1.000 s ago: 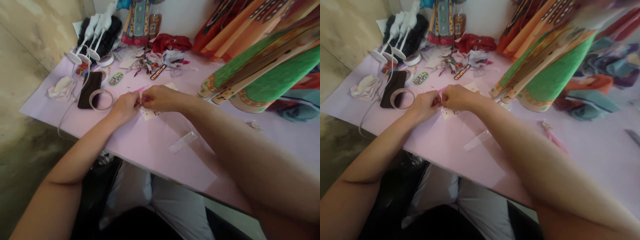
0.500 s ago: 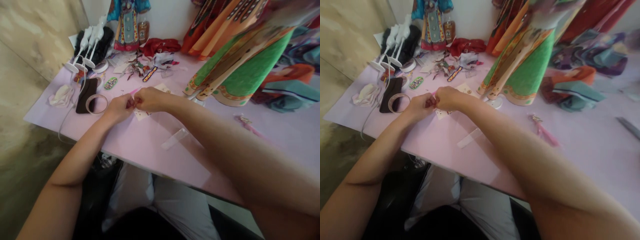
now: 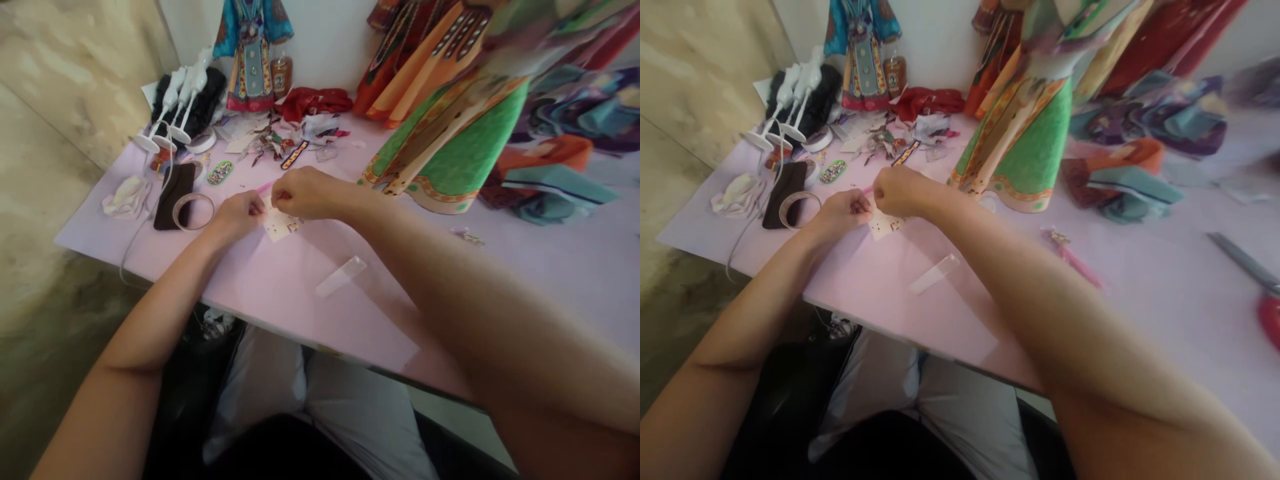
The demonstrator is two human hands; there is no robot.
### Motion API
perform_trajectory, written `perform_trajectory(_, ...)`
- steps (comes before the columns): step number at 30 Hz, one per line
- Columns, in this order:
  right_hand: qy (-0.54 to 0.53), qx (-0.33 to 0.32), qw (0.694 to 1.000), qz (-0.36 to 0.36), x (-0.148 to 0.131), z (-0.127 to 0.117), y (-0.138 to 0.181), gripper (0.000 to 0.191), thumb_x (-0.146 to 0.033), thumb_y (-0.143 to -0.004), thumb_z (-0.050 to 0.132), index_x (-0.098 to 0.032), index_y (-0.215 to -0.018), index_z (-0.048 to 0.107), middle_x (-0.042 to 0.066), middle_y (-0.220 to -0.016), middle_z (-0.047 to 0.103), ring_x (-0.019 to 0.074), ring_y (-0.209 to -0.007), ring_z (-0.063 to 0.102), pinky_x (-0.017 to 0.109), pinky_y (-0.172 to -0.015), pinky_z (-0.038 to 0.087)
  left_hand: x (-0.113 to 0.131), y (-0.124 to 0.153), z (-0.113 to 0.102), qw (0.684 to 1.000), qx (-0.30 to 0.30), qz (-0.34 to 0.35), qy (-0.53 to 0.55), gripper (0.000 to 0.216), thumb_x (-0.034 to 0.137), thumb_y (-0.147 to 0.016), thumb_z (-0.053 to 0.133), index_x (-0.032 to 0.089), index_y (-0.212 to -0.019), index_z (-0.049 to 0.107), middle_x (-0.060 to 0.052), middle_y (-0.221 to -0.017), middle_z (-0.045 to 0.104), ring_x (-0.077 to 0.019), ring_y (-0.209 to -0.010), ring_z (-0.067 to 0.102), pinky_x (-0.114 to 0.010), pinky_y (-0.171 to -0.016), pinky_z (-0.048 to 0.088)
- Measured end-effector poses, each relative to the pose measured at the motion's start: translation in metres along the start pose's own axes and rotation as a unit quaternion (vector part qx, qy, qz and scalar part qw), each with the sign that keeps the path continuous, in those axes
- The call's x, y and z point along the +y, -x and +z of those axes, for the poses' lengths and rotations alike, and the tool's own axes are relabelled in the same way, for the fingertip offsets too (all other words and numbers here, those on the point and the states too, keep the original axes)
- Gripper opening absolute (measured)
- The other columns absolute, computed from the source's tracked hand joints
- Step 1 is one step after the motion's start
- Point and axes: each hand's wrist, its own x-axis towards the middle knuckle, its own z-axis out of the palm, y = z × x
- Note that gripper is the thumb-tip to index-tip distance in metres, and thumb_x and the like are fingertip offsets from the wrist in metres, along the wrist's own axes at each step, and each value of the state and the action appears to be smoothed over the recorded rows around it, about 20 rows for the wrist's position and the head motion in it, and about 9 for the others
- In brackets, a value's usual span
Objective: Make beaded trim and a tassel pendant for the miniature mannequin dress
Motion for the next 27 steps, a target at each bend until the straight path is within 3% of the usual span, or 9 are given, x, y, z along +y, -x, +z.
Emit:
perform_trajectory(10, -0.009, 0.093, 0.994, 0.063, 0.01, -0.018, 0.006, 0.022, -0.01, -0.089, 0.05, -0.015, -0.084, 0.071, 0.014, -0.094, 0.074, 0.0233, -0.088, 0.062, 0.033, -0.072, 0.037, 0.0, 0.008, 0.005, 0.998, 0.029, 0.052, -0.036, 0.016, 0.005, -0.073, 0.064, 0.019, -0.077, 0.072, 0.002, -0.072, 0.068, -0.013, -0.066, 0.055, -0.027, -0.069, 0.042)
perform_trajectory(19, 0.001, 0.091, 0.995, 0.048, 0.018, -0.01, 0.0, 0.023, -0.009, -0.086, 0.051, -0.021, -0.067, 0.044, 0.008, -0.084, 0.068, 0.0208, -0.083, 0.058, 0.032, -0.07, 0.034, 0.002, 0.009, -0.003, 0.998, 0.009, 0.037, -0.042, 0.014, 0.015, -0.081, 0.066, 0.017, -0.083, 0.079, -0.004, -0.087, 0.079, -0.0151, -0.074, 0.065, -0.029, -0.079, 0.051)
perform_trajectory(27, -0.009, 0.082, 0.995, 0.05, 0.017, -0.01, 0.002, 0.02, -0.009, -0.084, 0.049, -0.02, -0.068, 0.05, 0.007, -0.081, 0.066, 0.0204, -0.082, 0.058, 0.033, -0.072, 0.037, -0.005, 0.008, -0.008, 0.999, 0.006, 0.03, 0.033, 0.018, 0.014, -0.079, 0.059, 0.018, -0.083, 0.076, -0.001, -0.08, 0.074, -0.0147, -0.074, 0.061, -0.029, -0.075, 0.047)
